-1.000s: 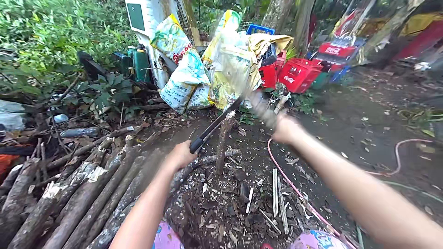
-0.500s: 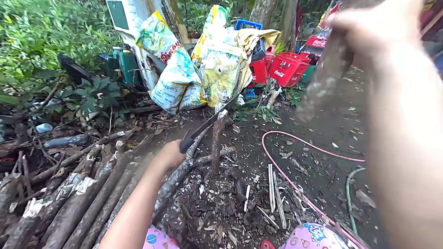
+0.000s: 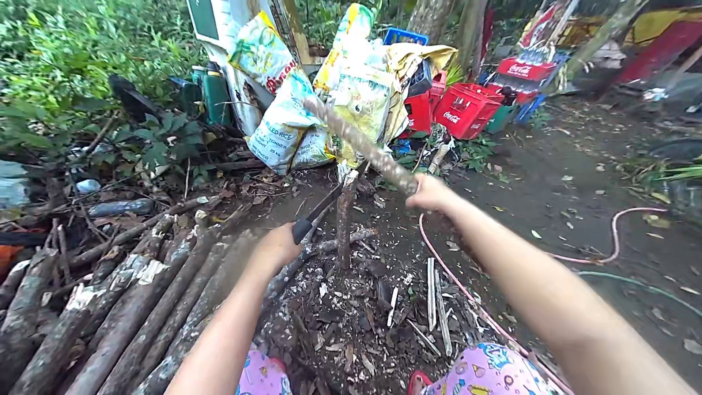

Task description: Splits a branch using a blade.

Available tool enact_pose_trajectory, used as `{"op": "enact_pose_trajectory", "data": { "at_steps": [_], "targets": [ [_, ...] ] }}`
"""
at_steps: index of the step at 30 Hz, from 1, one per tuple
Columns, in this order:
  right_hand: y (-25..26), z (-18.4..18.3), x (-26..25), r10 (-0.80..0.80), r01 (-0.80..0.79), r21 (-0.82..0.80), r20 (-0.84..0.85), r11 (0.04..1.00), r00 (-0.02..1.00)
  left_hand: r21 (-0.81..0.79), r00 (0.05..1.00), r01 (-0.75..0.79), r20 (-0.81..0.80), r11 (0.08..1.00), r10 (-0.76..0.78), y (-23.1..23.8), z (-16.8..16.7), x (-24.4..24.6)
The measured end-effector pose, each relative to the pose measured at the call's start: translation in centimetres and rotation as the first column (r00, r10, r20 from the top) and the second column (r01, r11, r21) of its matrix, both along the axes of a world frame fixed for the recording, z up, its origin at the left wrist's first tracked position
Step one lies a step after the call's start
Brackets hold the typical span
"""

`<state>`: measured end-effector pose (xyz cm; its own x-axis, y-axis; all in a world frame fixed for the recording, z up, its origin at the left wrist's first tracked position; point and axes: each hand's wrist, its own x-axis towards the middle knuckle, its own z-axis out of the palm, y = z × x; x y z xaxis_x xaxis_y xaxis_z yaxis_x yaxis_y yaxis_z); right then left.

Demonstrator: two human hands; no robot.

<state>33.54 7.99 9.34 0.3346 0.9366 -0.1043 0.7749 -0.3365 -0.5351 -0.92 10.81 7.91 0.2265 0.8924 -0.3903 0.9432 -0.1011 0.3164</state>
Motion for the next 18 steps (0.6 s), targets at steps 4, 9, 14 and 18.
{"op": "enact_pose_trajectory", "data": {
  "at_steps": [4, 9, 14, 18],
  "targets": [
    [-3.0, 12.0, 0.1, -0.094, 0.118, 0.5, -0.073, 0.858, 0.993, -0.006, 1.0, -0.022, 0.009, 1.0, 0.022, 0.4, -0.5, 0.0],
    [-1.3, 17.3, 1.5, -0.002, 0.281, 0.909, -0.294, 0.308, 0.956, -0.004, 1.0, -0.012, -0.013, 1.0, 0.012, 0.6, -0.9, 0.3],
    [0.0, -6.4, -1.6, -0.212, 0.207, 0.121, 0.027, 0.971, 0.977, -0.005, 0.999, -0.011, -0.031, 1.0, 0.011, -0.3, -2.6, 1.2],
    [1.8, -6.1, -0.4, -0.077, 0.075, -0.281, 0.005, 0.957, 0.997, -0.027, 0.998, -0.006, -0.056, 1.0, 0.004, 0.8, -2.8, 0.0]
  ]
}}
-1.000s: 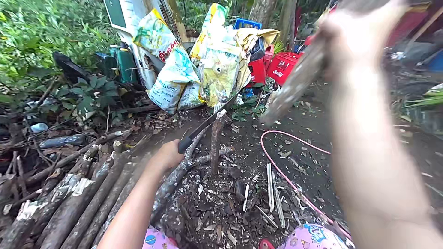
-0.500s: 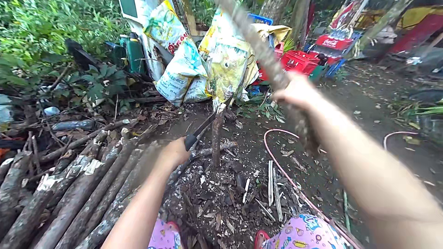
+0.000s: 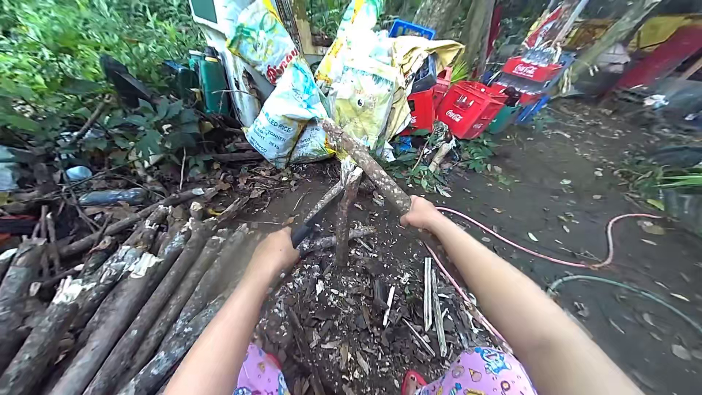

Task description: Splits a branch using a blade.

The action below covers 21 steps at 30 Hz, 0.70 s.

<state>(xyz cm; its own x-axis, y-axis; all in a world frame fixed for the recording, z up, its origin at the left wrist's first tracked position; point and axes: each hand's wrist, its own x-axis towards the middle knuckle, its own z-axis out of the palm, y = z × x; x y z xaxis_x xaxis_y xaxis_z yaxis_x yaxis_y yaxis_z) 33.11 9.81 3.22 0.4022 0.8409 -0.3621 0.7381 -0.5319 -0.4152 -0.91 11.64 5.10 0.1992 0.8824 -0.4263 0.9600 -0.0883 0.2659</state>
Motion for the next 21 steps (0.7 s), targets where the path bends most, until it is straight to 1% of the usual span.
{"op": "enact_pose_trajectory", "data": {
  "at_steps": [2, 3, 4, 5, 6, 7, 8, 9, 10, 11, 12, 13, 14, 15, 16, 17, 18, 19, 20, 21],
  "targets": [
    [-0.3, 2.1, 0.9, 0.019, -0.017, 0.094, -0.024, 0.995, 1.0, 0.009, 0.999, -0.029, 0.014, 1.0, 0.029, -0.1, 0.0, 0.0],
    [-0.6, 3.4, 1.5, 0.029, -0.025, 0.18, -0.02, 0.983, 0.999, 0.016, 0.999, -0.041, 0.019, 0.999, 0.041, -0.2, 0.0, 0.1],
    [-1.1, 5.3, 2.0, 0.03, -0.029, 0.286, 0.0, 0.958, 1.0, 0.019, 0.999, -0.046, 0.021, 0.999, 0.046, -0.1, 0.0, 0.3],
    [-2.1, 7.9, 2.2, 0.023, -0.029, 0.391, 0.02, 0.92, 1.0, 0.015, 0.999, -0.045, 0.022, 0.999, 0.045, -0.1, 0.0, 0.5],
    [-3.1, 10.8, 2.3, -0.004, -0.013, 0.505, 0.033, 0.863, 0.999, 0.008, 0.999, -0.039, 0.016, 0.999, 0.039, -0.1, -0.1, 0.7],
    [-4.0, 13.7, 2.3, -0.043, 0.018, 0.628, 0.024, 0.778, 0.999, 0.002, 0.999, -0.032, 0.006, 0.999, 0.032, -0.1, -0.1, 0.9],
    [-4.4, 16.5, 2.5, -0.08, 0.06, 0.744, -0.009, 0.665, 0.997, 0.0, 1.0, -0.025, -0.004, 1.0, 0.025, -0.1, -0.1, 1.1],
    [-4.4, 18.8, 2.9, -0.104, 0.103, 0.837, -0.055, 0.538, 0.993, -0.001, 1.0, -0.015, -0.016, 1.0, 0.015, -0.1, 0.0, 1.3],
    [-3.8, 20.6, 3.6, -0.09, 0.147, 0.912, -0.122, 0.384, 0.988, -0.003, 1.0, -0.005, -0.024, 1.0, 0.005, -0.1, 0.0, 1.5],
    [-2.7, 21.5, 4.1, -0.046, 0.207, 0.954, -0.202, 0.217, 0.978, -0.003, 1.0, 0.003, -0.025, 1.0, -0.003, -0.1, 0.0, 1.8],
    [-1.7, 21.4, 3.9, 0.008, 0.261, 0.959, -0.264, 0.107, 0.965, -0.008, 1.0, 0.005, -0.021, 1.0, -0.005, -0.2, -0.1, 2.1],
    [-1.2, 19.6, 3.2, 0.031, 0.275, 0.956, -0.28, 0.106, 0.96, -0.011, 1.0, 0.005, -0.013, 1.0, -0.005, -0.4, -0.4, 2.3],
    [-1.2, 15.6, 2.2, -0.01, 0.251, 0.939, -0.256, 0.235, 0.967, -0.017, 1.0, 0.002, -0.005, 1.0, -0.002, -0.6, -0.9, 2.6],
    [-1.4, 10.2, 0.8, -0.101, 0.212, 0.873, -0.186, 0.44, 0.977, -0.022, 1.0, 0.001, -0.003, 1.0, -0.001, -0.9, -1.3, 2.7],
    [-1.5, 4.5, -0.4, -0.16, 0.165, 0.721, -0.075, 0.673, 0.984, -0.026, 1.0, 0.005, -0.01, 1.0, -0.005, -1.1, -1.5, 2.9],
    [-1.5, -0.3, -0.7, -0.158, 0.111, 0.514, 0.048, 0.851, 0.986, -0.023, 0.999, 0.016, -0.038, 1.0, -0.017, -1.1, -1.5, 2.9],
    [-0.9, -2.7, -0.5, -0.091, 0.063, 0.238, 0.11, 0.969, 0.99, -0.021, 0.997, 0.025, -0.069, 0.999, -0.026, -0.8, -1.2, 2.9],
    [-0.3, -3.6, -0.2, -0.018, 0.016, 0.021, 0.107, 1.0, 0.994, -0.025, 0.995, 0.033, -0.094, 0.999, -0.035, -0.5, -1.1, 2.6],
    [-0.2, -4.1, 0.0, 0.024, -0.017, -0.09, 0.083, 0.996, 0.996, -0.035, 0.993, 0.04, -0.114, 0.999, -0.043, -0.4, -1.4, 2.1],
    [-0.3, -4.0, 0.0, 0.036, -0.031, -0.11, 0.051, 0.993, 0.998, -0.032, 0.991, 0.043, -0.123, 0.999, -0.047, -0.3, -1.8, 1.7]
  ]
}}
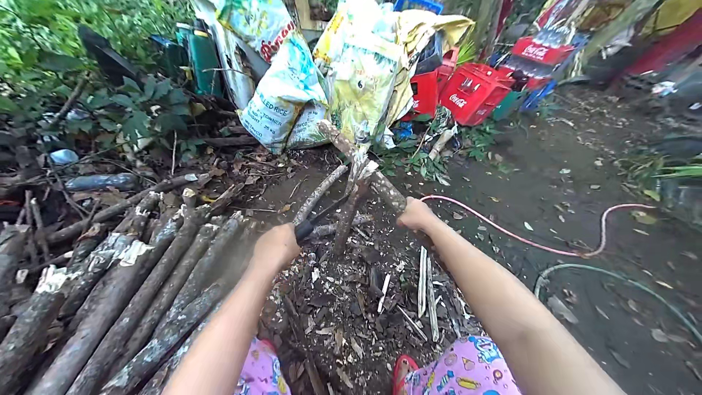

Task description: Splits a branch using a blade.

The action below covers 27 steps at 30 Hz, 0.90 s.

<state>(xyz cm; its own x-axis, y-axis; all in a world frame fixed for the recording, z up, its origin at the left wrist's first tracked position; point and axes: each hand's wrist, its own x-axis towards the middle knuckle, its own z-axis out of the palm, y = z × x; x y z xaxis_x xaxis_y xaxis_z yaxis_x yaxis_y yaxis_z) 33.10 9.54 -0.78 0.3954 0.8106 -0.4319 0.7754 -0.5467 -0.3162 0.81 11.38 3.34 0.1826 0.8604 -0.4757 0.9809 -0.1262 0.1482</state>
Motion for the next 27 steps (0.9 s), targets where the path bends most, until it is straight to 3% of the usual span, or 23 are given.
{"op": "enact_pose_trajectory", "data": {
  "at_steps": [4, 7, 9, 11, 13, 14, 15, 16, 17, 19, 20, 21, 23, 27],
  "targets": [
    [-1.3, 3.4, 0.2, -0.025, 0.069, 0.233, -0.187, 0.97, 0.982, 0.025, 0.999, -0.033, 0.023, 0.999, 0.033, -0.1, 0.2, -0.3],
    [-3.2, 10.5, 0.9, -0.043, 0.129, 0.534, -0.17, 0.835, 0.984, 0.014, 0.998, -0.046, 0.034, 0.999, 0.046, 0.0, 0.0, -0.3],
    [-4.4, 16.9, 1.3, -0.091, 0.183, 0.745, -0.163, 0.642, 0.982, 0.013, 0.999, -0.038, 0.031, 0.999, 0.038, 0.5, -0.4, -0.4],
    [-4.1, 21.4, 2.2, -0.035, 0.239, 0.918, -0.241, 0.316, 0.97, 0.015, 0.999, -0.037, 0.023, 0.999, 0.037, 0.9, -0.6, -0.5],
    [-2.6, 22.7, 2.3, 0.115, 0.334, 0.942, -0.332, 0.0, 0.936, 0.009, 0.998, -0.053, 0.039, 0.999, 0.053, 0.9, -1.0, -0.3],
    [-1.9, 21.2, 1.9, 0.136, 0.364, 0.931, -0.356, -0.038, 0.925, 0.002, 0.996, -0.065, 0.06, 0.998, 0.065, 0.8, -1.4, -0.2],
    [-1.6, 17.9, 0.8, 0.093, 0.369, 0.929, -0.37, 0.029, 0.924, -0.01, 0.994, -0.076, 0.078, 0.997, 0.077, 0.6, -1.9, 0.0],
    [-1.5, 12.8, -0.4, 0.007, 0.358, 0.913, -0.366, 0.195, 0.931, -0.018, 0.992, -0.084, 0.093, 0.996, 0.085, 0.4, -2.4, 0.2],
    [-1.5, 7.0, -1.6, -0.086, 0.325, 0.838, -0.32, 0.438, 0.943, -0.029, 0.991, -0.087, 0.102, 0.996, 0.09, 0.1, -2.8, 0.5],
    [-0.9, -2.3, -2.3, -0.148, 0.176, 0.433, -0.097, 0.884, 0.984, -0.058, 0.991, -0.088, 0.093, 0.994, 0.093, -0.2, -3.7, 1.0],
    [0.1, -3.8, -2.1, -0.099, 0.105, 0.185, -0.038, 0.977, 0.994, -0.065, 0.99, -0.093, 0.096, 0.993, 0.099, -0.1, -4.3, 1.1],
    [0.9, -4.2, -2.1, -0.06, 0.062, 0.052, -0.032, 0.997, 0.998, -0.075, 0.988, -0.107, 0.107, 0.991, 0.115, -0.1, -5.2, 1.0],
    [1.9, -3.0, -2.0, -0.042, 0.043, 0.012, -0.081, 0.999, 0.996, -0.082, 0.978, -0.144, 0.138, 0.986, 0.154, -0.2, -6.4, 1.2],
    [1.5, 1.8, -0.2, -0.038, 0.097, 0.287, -0.204, 0.953, 0.978, -0.092, 0.974, -0.165, 0.143, 0.982, 0.177, 0.2, -6.5, 1.2]
  ]
}}
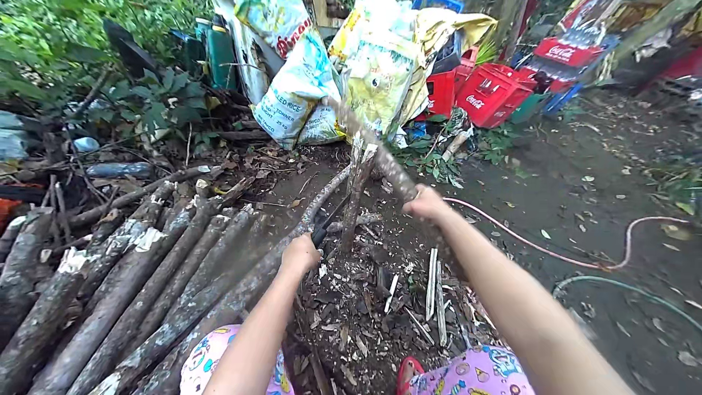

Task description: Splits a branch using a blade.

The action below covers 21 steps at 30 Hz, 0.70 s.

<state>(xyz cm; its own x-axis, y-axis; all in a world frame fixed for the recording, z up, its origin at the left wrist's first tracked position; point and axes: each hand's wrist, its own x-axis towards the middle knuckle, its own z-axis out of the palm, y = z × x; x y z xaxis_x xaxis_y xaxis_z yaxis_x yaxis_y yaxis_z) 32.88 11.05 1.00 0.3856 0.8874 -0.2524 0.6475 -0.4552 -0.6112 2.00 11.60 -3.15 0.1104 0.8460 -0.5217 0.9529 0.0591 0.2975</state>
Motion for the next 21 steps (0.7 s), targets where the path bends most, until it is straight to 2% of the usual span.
{"op": "enact_pose_trajectory", "data": {
  "at_steps": [2, 4, 5, 6, 7, 8, 9, 10, 11, 12, 13, 14, 15, 16, 19, 21],
  "targets": [
    [-0.7, 5.4, 1.1, -0.052, 0.043, 0.239, 0.03, 0.97, 0.998, -0.001, 1.0, 0.005, -0.006, 1.0, -0.005, 0.4, -0.2, -0.4],
    [-1.7, 12.0, 1.4, -0.154, 0.125, 0.491, 0.018, 0.862, 0.988, -0.011, 1.0, 0.001, -0.015, 1.0, -0.001, 0.6, -0.3, -0.7],
    [-1.9, 14.4, 1.6, -0.186, 0.162, 0.628, -0.027, 0.761, 0.982, -0.014, 1.0, -0.003, -0.014, 1.0, 0.003, 0.7, -0.4, -0.8],
    [-1.5, 16.0, 1.8, -0.174, 0.19, 0.762, -0.103, 0.619, 0.979, -0.014, 1.0, -0.005, -0.012, 1.0, 0.005, 0.8, -0.4, -0.9],
    [-0.8, 16.6, 1.8, -0.129, 0.223, 0.853, -0.183, 0.472, 0.975, -0.013, 1.0, -0.007, -0.01, 1.0, 0.007, 0.9, -0.5, -0.8],
    [-0.2, 16.1, 1.4, -0.095, 0.249, 0.888, -0.23, 0.387, 0.969, -0.011, 1.0, -0.006, -0.014, 1.0, 0.006, 1.0, -0.5, -0.7],
    [0.0, 13.8, 0.7, -0.106, 0.262, 0.877, -0.239, 0.403, 0.965, -0.007, 1.0, -0.005, -0.02, 1.0, 0.005, 1.1, -0.4, -0.7],
    [-0.2, 10.0, -0.4, -0.155, 0.26, 0.812, -0.21, 0.523, 0.965, -0.002, 1.0, -0.004, -0.027, 1.0, 0.004, 1.0, -0.3, -0.6],
    [-0.5, 4.7, -1.4, -0.2, 0.245, 0.663, -0.144, 0.707, 0.969, 0.001, 0.999, 0.001, -0.04, 1.0, -0.001, 0.9, -0.2, -0.5],
    [-0.7, -1.2, -2.0, -0.204, 0.198, 0.426, -0.032, 0.883, 0.978, 0.001, 0.998, 0.009, -0.056, 1.0, -0.009, 0.8, 0.0, -0.5],
    [-0.9, -6.0, -2.3, -0.141, 0.131, 0.134, 0.066, 0.982, 0.988, -0.006, 0.996, 0.023, -0.081, 1.0, -0.024, 0.7, 0.4, -0.6],
    [-0.4, -8.9, -2.4, -0.059, 0.069, -0.114, 0.089, 0.991, 0.994, -0.013, 0.994, 0.033, -0.106, 0.999, -0.034, 1.1, 0.9, -0.8],
    [0.0, -10.3, -2.6, -0.015, 0.03, -0.239, 0.064, 0.971, 0.998, -0.021, 0.991, 0.042, -0.124, 0.999, -0.044, 1.4, 1.2, -1.2],
    [0.0, -11.0, -3.0, -0.006, 0.013, -0.27, 0.025, 0.963, 1.0, -0.032, 0.99, 0.043, -0.133, 0.999, -0.047, 1.3, 1.0, -1.6],
    [-0.4, -10.0, -3.6, -0.064, 0.039, -0.177, -0.14, 0.984, 0.988, -0.026, 0.991, 0.021, -0.128, 0.999, -0.024, 1.1, 0.5, -1.9],
    [-1.1, -7.1, -2.9, -0.083, 0.067, -0.085, -0.201, 0.994, 0.976, -0.021, 0.991, 0.011, -0.133, 1.0, -0.014, 0.8, 0.5, -1.5]
  ]
}}
